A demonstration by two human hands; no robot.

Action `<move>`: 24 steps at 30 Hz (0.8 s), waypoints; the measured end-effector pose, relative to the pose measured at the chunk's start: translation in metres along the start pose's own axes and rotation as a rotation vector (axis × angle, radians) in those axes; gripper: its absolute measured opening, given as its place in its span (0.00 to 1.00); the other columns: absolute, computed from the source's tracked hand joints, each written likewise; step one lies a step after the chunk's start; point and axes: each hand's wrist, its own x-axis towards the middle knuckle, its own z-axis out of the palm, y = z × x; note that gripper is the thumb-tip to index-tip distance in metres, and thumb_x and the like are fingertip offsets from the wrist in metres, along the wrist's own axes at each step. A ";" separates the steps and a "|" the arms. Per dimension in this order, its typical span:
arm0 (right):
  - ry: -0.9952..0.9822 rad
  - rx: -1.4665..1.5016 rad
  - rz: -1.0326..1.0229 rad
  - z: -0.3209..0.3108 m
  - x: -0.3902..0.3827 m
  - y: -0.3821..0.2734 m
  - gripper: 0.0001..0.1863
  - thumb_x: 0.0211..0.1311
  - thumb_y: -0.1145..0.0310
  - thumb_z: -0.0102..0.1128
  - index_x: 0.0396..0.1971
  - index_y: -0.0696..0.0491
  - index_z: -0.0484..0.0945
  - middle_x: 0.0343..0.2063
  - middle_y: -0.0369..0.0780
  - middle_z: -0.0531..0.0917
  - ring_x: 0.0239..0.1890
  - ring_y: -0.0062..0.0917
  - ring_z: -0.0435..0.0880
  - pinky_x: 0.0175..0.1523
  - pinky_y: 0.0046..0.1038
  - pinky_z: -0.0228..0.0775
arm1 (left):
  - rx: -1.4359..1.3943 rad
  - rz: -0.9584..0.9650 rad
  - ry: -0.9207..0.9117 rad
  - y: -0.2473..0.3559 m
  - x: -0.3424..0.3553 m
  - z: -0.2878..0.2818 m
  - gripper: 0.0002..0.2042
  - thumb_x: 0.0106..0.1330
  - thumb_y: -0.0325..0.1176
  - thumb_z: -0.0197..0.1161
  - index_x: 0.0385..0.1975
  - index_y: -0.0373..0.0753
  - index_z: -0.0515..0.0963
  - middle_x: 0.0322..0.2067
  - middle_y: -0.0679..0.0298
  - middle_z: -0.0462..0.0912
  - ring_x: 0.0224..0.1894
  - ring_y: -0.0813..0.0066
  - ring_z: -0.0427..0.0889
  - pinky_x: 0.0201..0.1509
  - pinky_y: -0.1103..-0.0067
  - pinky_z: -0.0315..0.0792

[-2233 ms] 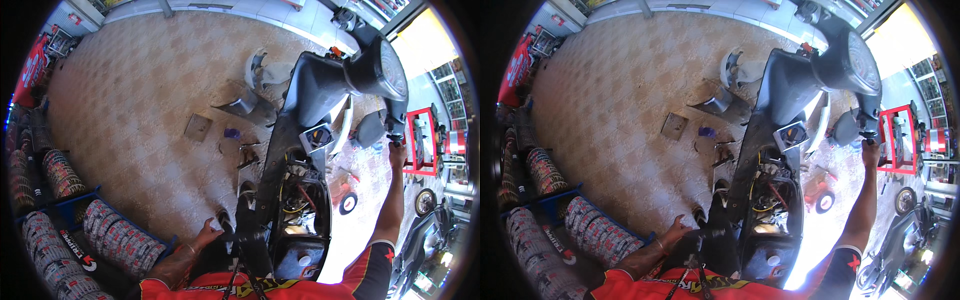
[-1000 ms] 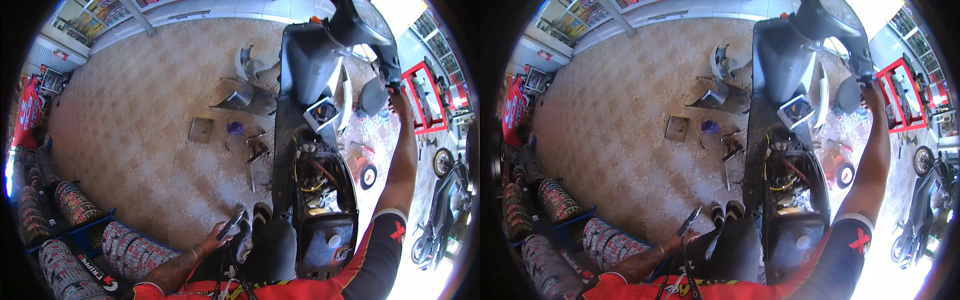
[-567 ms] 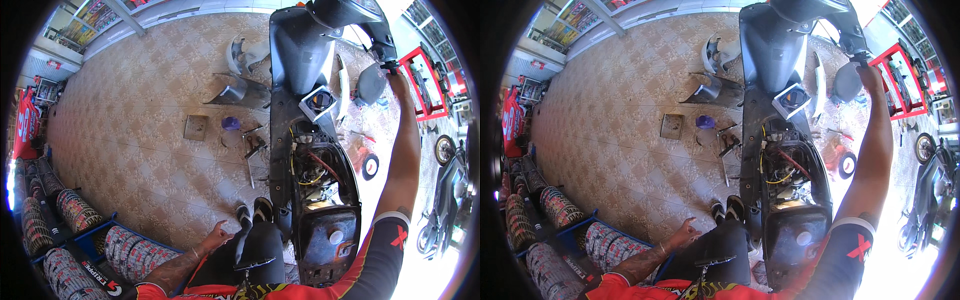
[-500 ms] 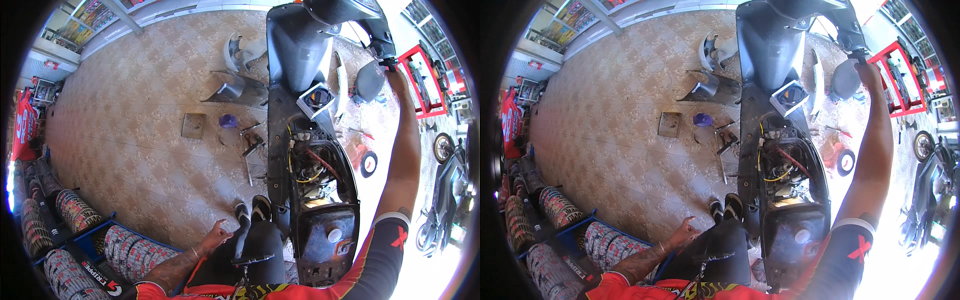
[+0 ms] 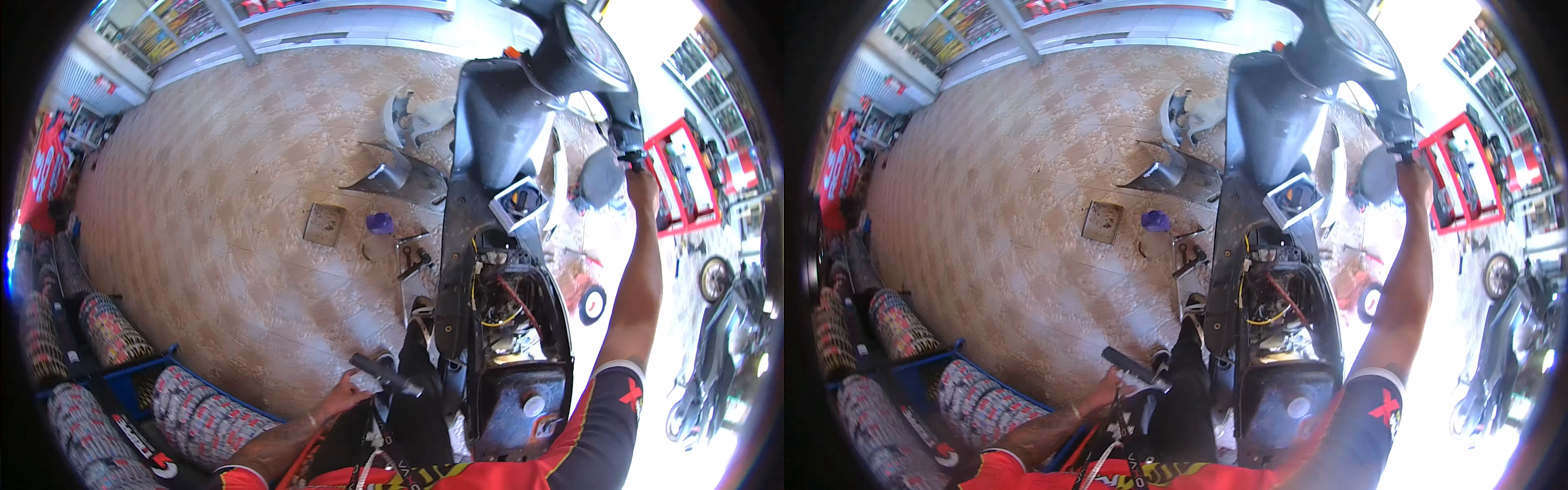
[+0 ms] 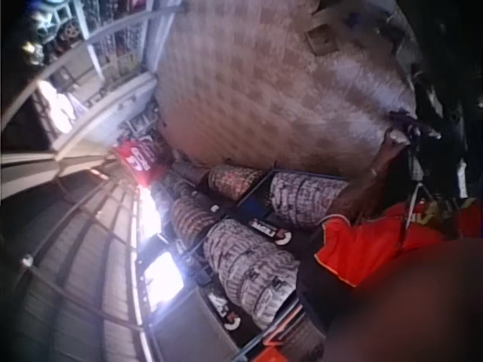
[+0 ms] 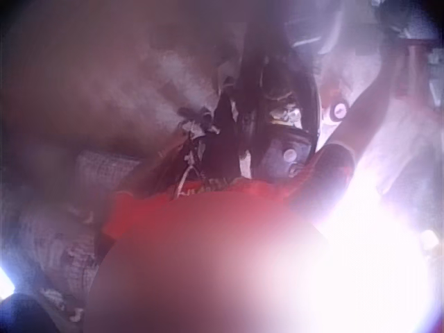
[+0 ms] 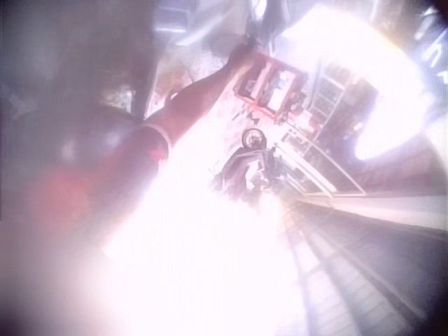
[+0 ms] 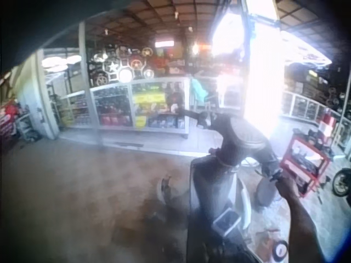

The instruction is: The person works on a scooter with its front fairing removed, using a screwdriver to adjust components near the handlebars and engine area. The person also picks up a tire from the floor and places it on a tire rack before returning to the scooter.

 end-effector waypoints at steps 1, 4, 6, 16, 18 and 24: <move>0.015 0.010 0.064 0.006 0.008 0.003 0.22 0.57 0.55 0.48 0.45 0.51 0.81 0.42 0.54 0.81 0.48 0.49 0.80 0.53 0.46 0.71 | -0.028 -0.049 0.032 -0.002 -0.003 -0.002 0.45 0.57 0.43 0.70 0.66 0.31 0.48 0.24 0.65 0.76 0.25 0.78 0.75 0.30 0.79 0.71; 0.058 0.045 -0.024 0.026 0.037 0.018 0.21 0.55 0.56 0.51 0.42 0.53 0.81 0.41 0.55 0.81 0.47 0.49 0.80 0.52 0.46 0.71 | -0.140 -0.124 0.099 0.000 -0.020 -0.006 0.39 0.60 0.36 0.69 0.65 0.32 0.50 0.30 0.64 0.77 0.29 0.79 0.75 0.31 0.80 0.72; 0.012 0.128 -0.151 0.035 0.053 0.037 0.21 0.55 0.55 0.53 0.39 0.56 0.81 0.37 0.55 0.82 0.45 0.48 0.80 0.48 0.44 0.70 | -0.088 -0.184 0.096 0.011 -0.018 -0.001 0.42 0.59 0.37 0.69 0.66 0.32 0.47 0.29 0.64 0.76 0.28 0.79 0.75 0.31 0.80 0.71; -0.106 0.091 -0.118 0.054 0.099 0.075 0.27 0.56 0.48 0.53 0.40 0.59 0.80 0.38 0.55 0.82 0.46 0.46 0.81 0.49 0.41 0.69 | -0.116 -0.106 0.008 0.102 0.004 0.041 0.39 0.61 0.37 0.67 0.66 0.35 0.49 0.23 0.68 0.74 0.25 0.83 0.71 0.29 0.83 0.68; -0.160 0.157 -0.091 0.055 0.105 0.076 0.27 0.56 0.48 0.55 0.40 0.58 0.81 0.35 0.53 0.83 0.42 0.44 0.83 0.47 0.39 0.70 | -0.076 -0.094 -0.001 0.112 0.011 0.044 0.38 0.62 0.35 0.66 0.67 0.37 0.49 0.24 0.69 0.74 0.26 0.83 0.72 0.31 0.83 0.69; -0.270 0.345 -0.132 0.052 0.106 0.079 0.22 0.55 0.53 0.57 0.33 0.59 0.81 0.20 0.40 0.78 0.22 0.26 0.75 0.29 0.32 0.67 | -0.149 0.022 0.010 0.112 0.024 0.052 0.42 0.60 0.36 0.69 0.67 0.36 0.47 0.24 0.67 0.75 0.25 0.82 0.72 0.28 0.83 0.69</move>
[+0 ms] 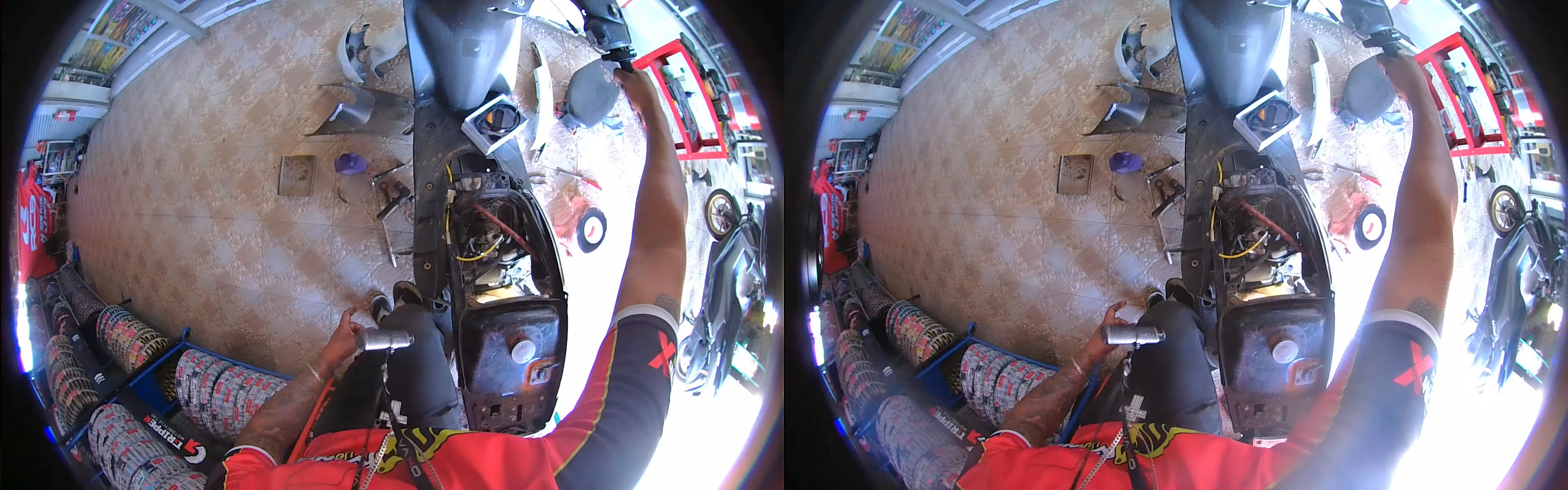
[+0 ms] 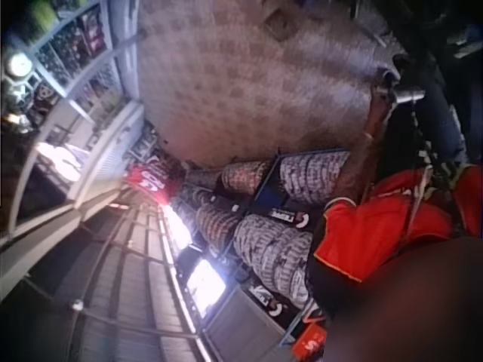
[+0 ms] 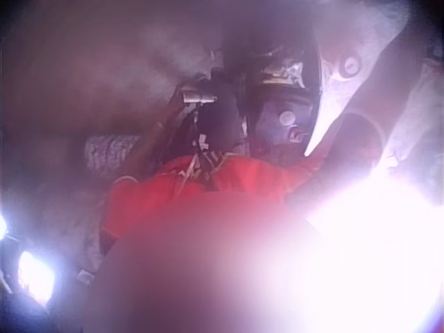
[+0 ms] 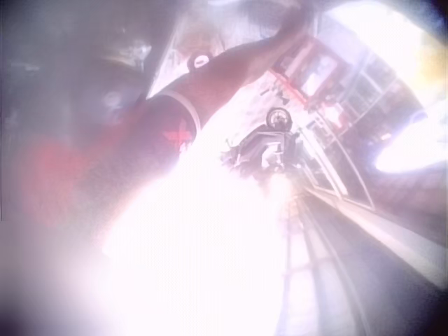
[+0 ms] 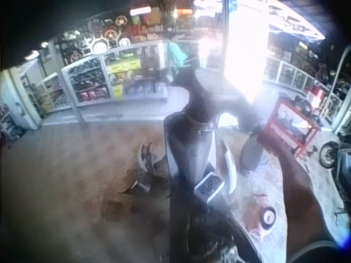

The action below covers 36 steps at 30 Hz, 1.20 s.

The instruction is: The person works on a scooter with its front fairing removed, using a screwdriver to adjust components near the handlebars and engine area. The person also picks up a tire from the floor and places it on a tire rack before returning to the scooter.

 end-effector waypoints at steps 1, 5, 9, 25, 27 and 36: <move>-0.033 0.022 -0.011 0.000 -0.003 -0.001 0.22 0.54 0.53 0.57 0.32 0.59 0.81 0.20 0.39 0.77 0.21 0.26 0.74 0.28 0.32 0.66 | 0.010 -0.060 -0.005 -0.001 0.001 0.000 0.42 0.60 0.36 0.69 0.67 0.36 0.47 0.24 0.67 0.75 0.25 0.82 0.72 0.28 0.83 0.69; -0.015 0.142 0.076 0.000 -0.021 -0.011 0.20 0.53 0.54 0.57 0.28 0.59 0.79 0.19 0.38 0.76 0.18 0.24 0.72 0.24 0.31 0.63 | 0.037 -0.171 -0.022 0.002 -0.005 -0.001 0.42 0.60 0.35 0.69 0.68 0.36 0.47 0.24 0.67 0.75 0.25 0.82 0.72 0.28 0.83 0.68; -0.100 0.076 0.074 -0.006 -0.040 -0.041 0.22 0.53 0.53 0.56 0.30 0.61 0.78 0.23 0.44 0.80 0.22 0.31 0.78 0.29 0.33 0.68 | 0.094 -0.203 -0.034 0.013 -0.008 -0.004 0.40 0.61 0.37 0.67 0.67 0.37 0.48 0.24 0.69 0.75 0.26 0.83 0.72 0.30 0.82 0.68; 0.038 0.162 0.087 0.014 -0.033 -0.034 0.19 0.51 0.55 0.57 0.30 0.58 0.79 0.19 0.40 0.76 0.19 0.28 0.74 0.26 0.34 0.64 | 0.047 -0.142 0.017 -0.037 -0.031 -0.031 0.39 0.61 0.37 0.68 0.66 0.39 0.50 0.26 0.67 0.74 0.27 0.82 0.73 0.30 0.82 0.68; -0.071 0.218 0.132 0.013 -0.031 -0.030 0.16 0.50 0.56 0.57 0.26 0.57 0.77 0.15 0.35 0.71 0.14 0.24 0.68 0.21 0.31 0.58 | 0.079 -0.129 -0.003 -0.031 -0.034 -0.034 0.38 0.61 0.36 0.68 0.66 0.39 0.50 0.27 0.67 0.74 0.27 0.82 0.72 0.30 0.83 0.68; -0.005 0.128 0.033 0.008 -0.030 -0.030 0.17 0.52 0.57 0.55 0.25 0.58 0.78 0.15 0.36 0.72 0.15 0.22 0.69 0.21 0.31 0.58 | -0.030 -0.158 0.021 -0.014 -0.014 -0.031 0.42 0.60 0.38 0.69 0.67 0.37 0.47 0.24 0.68 0.74 0.24 0.82 0.71 0.30 0.83 0.68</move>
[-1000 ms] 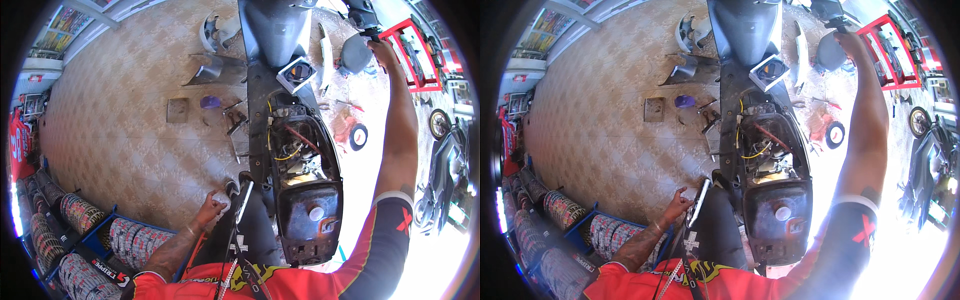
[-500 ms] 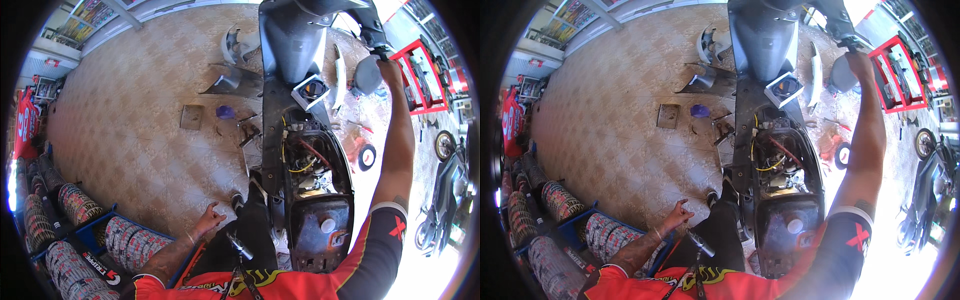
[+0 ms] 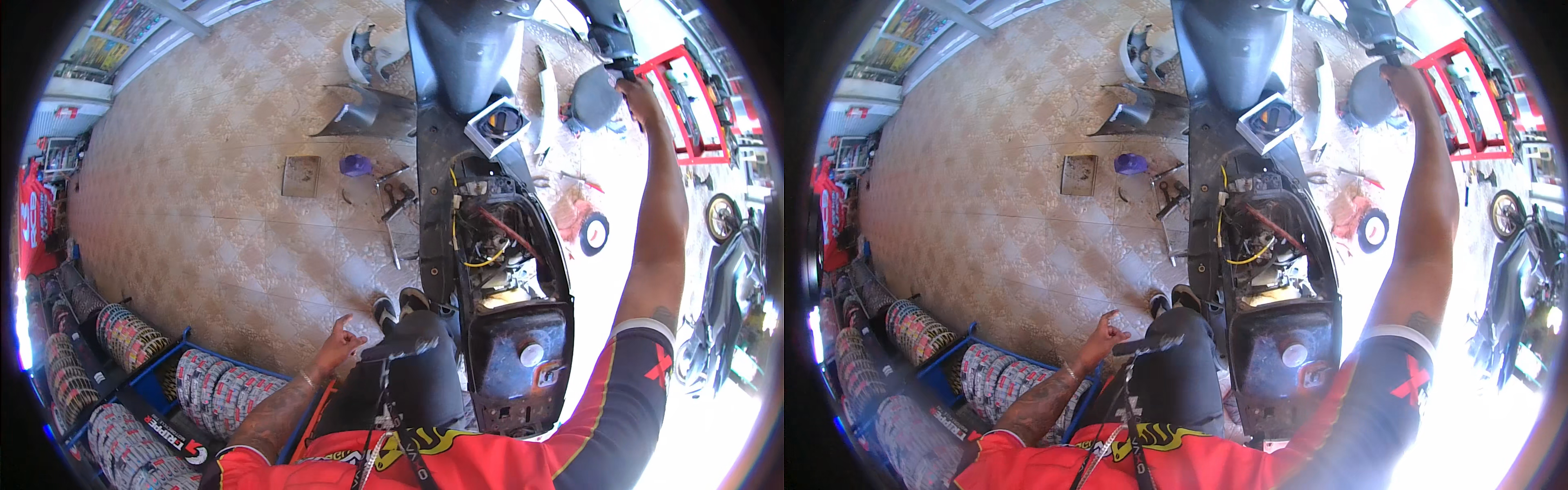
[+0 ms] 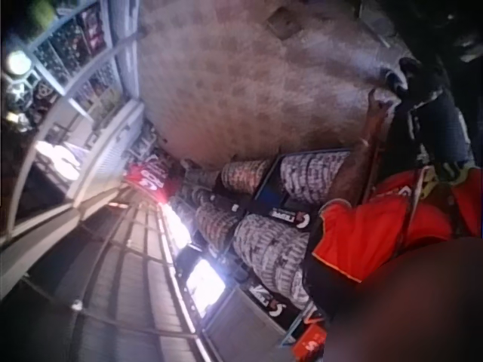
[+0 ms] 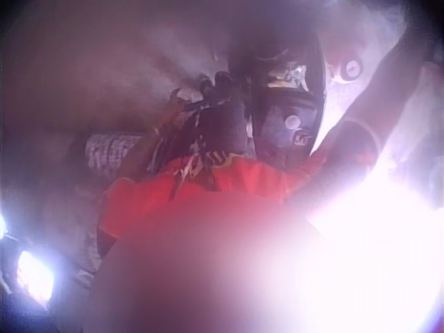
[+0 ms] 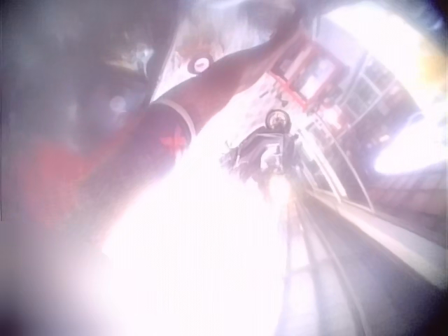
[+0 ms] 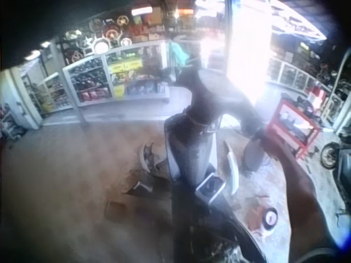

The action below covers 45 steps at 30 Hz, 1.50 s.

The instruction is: The person works on a scooter with its front fairing removed, using a screwdriver to adjust components near the handlebars and engine area. The person also picks up a tire from the floor and places it on a tire rack before returning to the scooter.

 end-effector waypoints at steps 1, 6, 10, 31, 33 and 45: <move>-0.016 0.019 0.000 -0.002 0.001 -0.001 0.17 0.53 0.57 0.55 0.26 0.58 0.78 0.15 0.36 0.72 0.14 0.22 0.68 0.20 0.31 0.57 | -0.025 -0.025 -0.017 0.003 0.001 0.004 0.42 0.60 0.38 0.70 0.67 0.37 0.47 0.24 0.68 0.74 0.25 0.82 0.72 0.31 0.83 0.68; -0.077 0.076 0.031 -0.002 -0.006 -0.012 0.14 0.55 0.61 0.55 0.28 0.58 0.78 0.14 0.35 0.69 0.12 0.22 0.66 0.17 0.29 0.55 | -0.032 0.005 -0.084 0.028 -0.006 0.019 0.40 0.61 0.35 0.67 0.68 0.37 0.47 0.27 0.67 0.75 0.30 0.82 0.75 0.37 0.82 0.71; -0.061 0.003 -0.117 0.001 -0.027 -0.025 0.15 0.53 0.56 0.56 0.21 0.54 0.75 0.13 0.32 0.67 0.14 0.20 0.65 0.20 0.27 0.55 | 0.067 -0.035 -0.103 0.046 -0.011 0.025 0.38 0.64 0.35 0.64 0.68 0.38 0.47 0.28 0.67 0.75 0.31 0.82 0.75 0.38 0.82 0.70; 1.254 -0.896 -0.480 0.125 -0.139 -0.067 0.38 0.51 0.43 0.64 0.53 0.57 0.68 0.48 0.55 0.74 0.48 0.48 0.76 0.47 0.52 0.71 | -0.038 -0.055 -0.026 -0.055 -0.017 -0.023 0.39 0.62 0.34 0.66 0.67 0.38 0.46 0.26 0.66 0.75 0.26 0.82 0.73 0.32 0.82 0.69; 0.384 -0.276 -0.612 0.204 -0.203 -0.065 0.21 0.54 0.63 0.63 0.48 0.54 0.74 0.44 0.49 0.78 0.46 0.43 0.78 0.46 0.41 0.74 | -0.049 -0.048 -0.031 -0.056 -0.016 -0.024 0.40 0.62 0.34 0.67 0.67 0.37 0.46 0.26 0.67 0.75 0.26 0.82 0.73 0.31 0.83 0.69; -0.701 -0.907 -0.643 0.364 -0.286 0.016 0.10 0.49 0.68 0.59 0.31 0.50 0.86 0.41 0.42 0.84 0.56 0.34 0.75 0.62 0.45 0.61 | -0.095 -0.064 0.009 -0.079 -0.018 -0.037 0.43 0.59 0.35 0.69 0.69 0.40 0.45 0.29 0.67 0.76 0.28 0.82 0.73 0.33 0.83 0.70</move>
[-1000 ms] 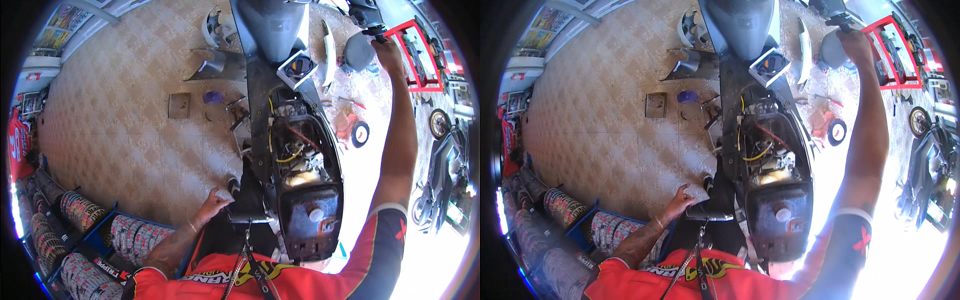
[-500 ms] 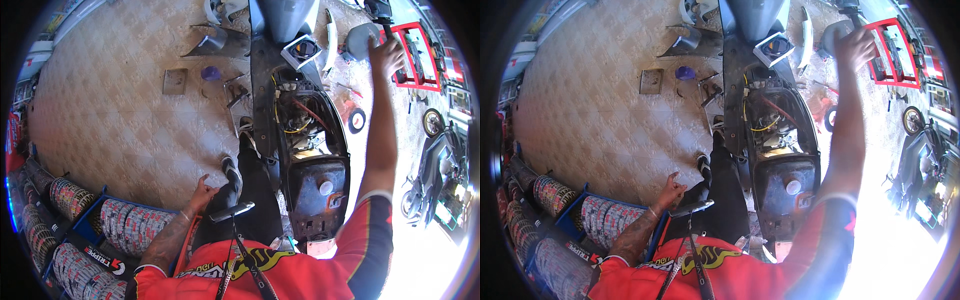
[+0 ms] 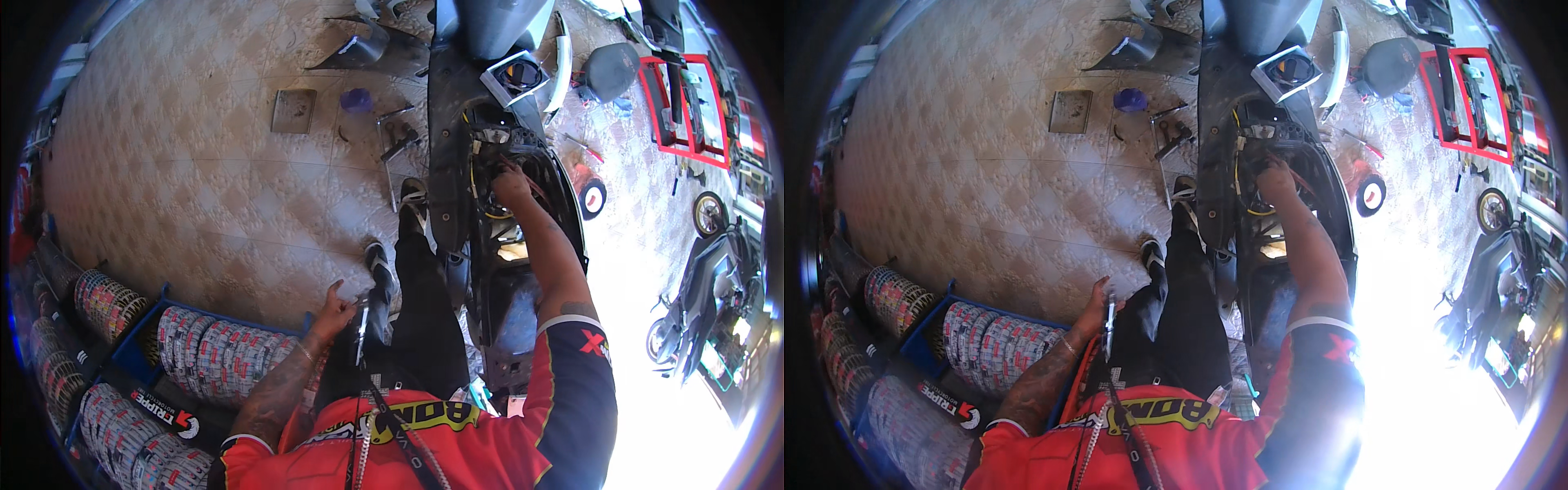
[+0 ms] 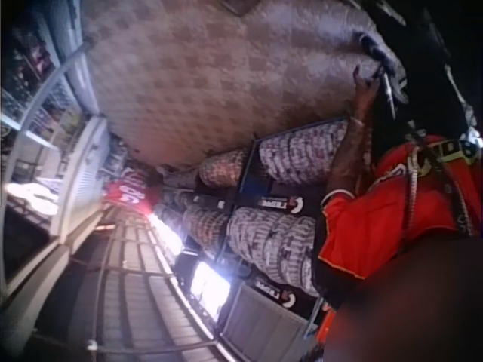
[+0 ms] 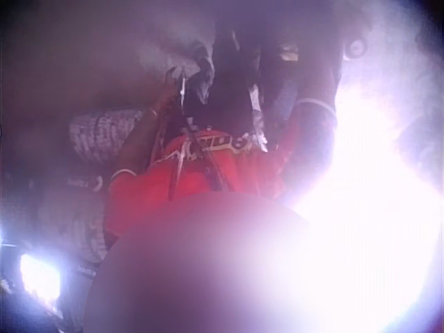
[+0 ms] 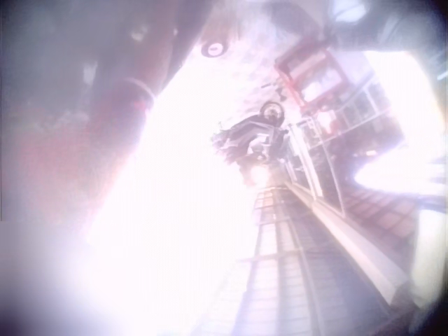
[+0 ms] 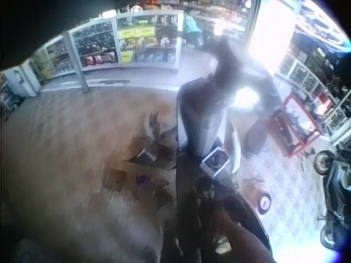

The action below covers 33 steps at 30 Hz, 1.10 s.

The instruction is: The person works on a scooter with its front fairing removed, using a screwdriver to adjust components near the handlebars and engine area. The person also picks up a tire from the floor and places it on a tire rack before returning to the scooter.

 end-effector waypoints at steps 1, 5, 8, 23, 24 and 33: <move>0.060 0.002 -0.019 0.004 0.003 0.000 0.09 0.48 0.68 0.59 0.29 0.49 0.86 0.40 0.42 0.85 0.56 0.34 0.76 0.63 0.45 0.59 | -0.002 -0.001 0.005 -0.005 0.000 -0.001 0.43 0.59 0.34 0.69 0.69 0.41 0.46 0.29 0.66 0.76 0.28 0.82 0.73 0.33 0.83 0.70; 0.027 -0.065 -0.040 0.006 0.010 -0.002 0.09 0.47 0.67 0.58 0.28 0.49 0.87 0.38 0.42 0.85 0.57 0.33 0.75 0.70 0.44 0.49 | -0.012 0.030 0.033 -0.031 0.008 -0.006 0.44 0.57 0.31 0.70 0.69 0.44 0.46 0.31 0.66 0.77 0.30 0.81 0.75 0.37 0.81 0.72; -0.113 -0.137 -0.074 0.000 0.014 0.000 0.13 0.48 0.67 0.58 0.34 0.50 0.86 0.43 0.42 0.84 0.59 0.34 0.74 0.73 0.42 0.42 | 0.307 0.434 0.041 -0.047 0.021 -0.008 0.44 0.59 0.32 0.69 0.69 0.42 0.43 0.26 0.70 0.74 0.26 0.85 0.73 0.34 0.84 0.71; -0.260 -0.016 -0.034 -0.016 0.018 0.002 0.17 0.54 0.68 0.55 0.43 0.54 0.82 0.53 0.45 0.78 0.59 0.38 0.73 0.70 0.39 0.51 | 0.001 0.026 0.032 -0.015 0.002 0.013 0.43 0.62 0.32 0.65 0.70 0.42 0.40 0.27 0.70 0.73 0.26 0.86 0.70 0.31 0.85 0.67; -0.226 0.039 -0.003 -0.023 0.013 0.003 0.16 0.54 0.68 0.55 0.43 0.54 0.83 0.52 0.45 0.79 0.59 0.38 0.73 0.69 0.38 0.55 | -0.012 0.033 0.036 -0.016 0.002 0.014 0.43 0.62 0.32 0.65 0.70 0.42 0.40 0.28 0.70 0.72 0.27 0.86 0.70 0.31 0.86 0.67; 1.240 -0.024 0.650 -0.231 -0.106 0.229 0.28 0.47 0.51 0.61 0.46 0.55 0.80 0.38 0.47 0.83 0.42 0.41 0.82 0.49 0.37 0.72 | -0.147 -0.045 0.033 -0.022 0.001 0.021 0.47 0.59 0.33 0.70 0.69 0.38 0.39 0.24 0.70 0.72 0.28 0.84 0.71 0.35 0.83 0.68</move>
